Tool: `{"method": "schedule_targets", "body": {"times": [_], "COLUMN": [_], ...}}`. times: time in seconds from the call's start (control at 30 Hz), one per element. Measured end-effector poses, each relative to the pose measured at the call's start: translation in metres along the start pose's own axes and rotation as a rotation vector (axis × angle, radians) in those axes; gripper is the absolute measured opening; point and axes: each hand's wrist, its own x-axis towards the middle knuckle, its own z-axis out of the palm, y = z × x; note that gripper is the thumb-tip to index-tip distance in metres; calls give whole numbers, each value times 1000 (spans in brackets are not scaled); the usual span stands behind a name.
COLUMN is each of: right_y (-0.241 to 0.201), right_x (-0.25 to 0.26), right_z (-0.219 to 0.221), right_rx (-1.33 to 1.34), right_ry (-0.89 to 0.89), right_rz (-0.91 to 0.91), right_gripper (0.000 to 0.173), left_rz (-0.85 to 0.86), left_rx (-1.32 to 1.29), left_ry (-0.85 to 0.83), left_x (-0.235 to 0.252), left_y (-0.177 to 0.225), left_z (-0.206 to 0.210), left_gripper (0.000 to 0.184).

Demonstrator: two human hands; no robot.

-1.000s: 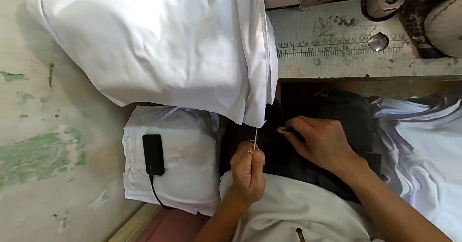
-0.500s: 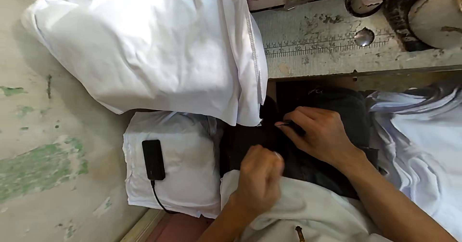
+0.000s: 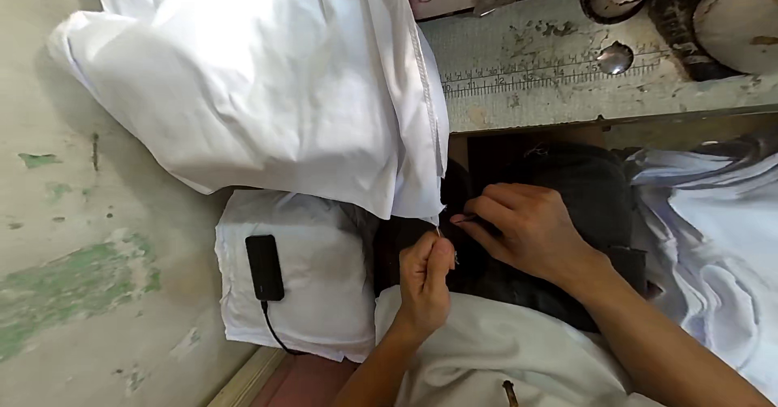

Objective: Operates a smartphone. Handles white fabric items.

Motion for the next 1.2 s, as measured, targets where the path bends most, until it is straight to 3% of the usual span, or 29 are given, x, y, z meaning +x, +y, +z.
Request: {"method": "schedule_targets", "body": {"times": [0.2, 0.67, 0.73, 0.83, 0.9, 0.97, 1.07, 1.2], "right_y": [-16, -27, -22, -10, -5, -4, -10, -20], "right_x": [12, 10, 5, -8, -14, -16, -12, -8], "right_z": [10, 19, 16, 9, 7, 8, 8, 6], "right_rx": [-20, -53, -42, -57, -67, -51, -7, 26], "right_ry": [-25, -31, -29, -23, -34, -36, -22, -2], "right_rz": [-82, 1, 24, 66, 90, 99, 83, 50], "right_gripper": [31, 37, 43, 45, 44, 43, 42, 40], "left_rz": [-5, -12, -73, -187, -160, -94, 26, 122], "left_rx": [78, 132, 30, -90, -29, 76, 155, 303], "left_ry": [20, -11, 51, 305, 338, 254, 249, 196], "left_x": [-3, -7, -16, -11, 6, 23, 39, 8], "left_y": [2, 3, -1, -11, -21, -30, -27, -11], "left_z": [3, -8, -16, -38, -52, -58, -45, -28], "left_gripper": [35, 38, 40, 40, 33, 37, 28, 46]}}
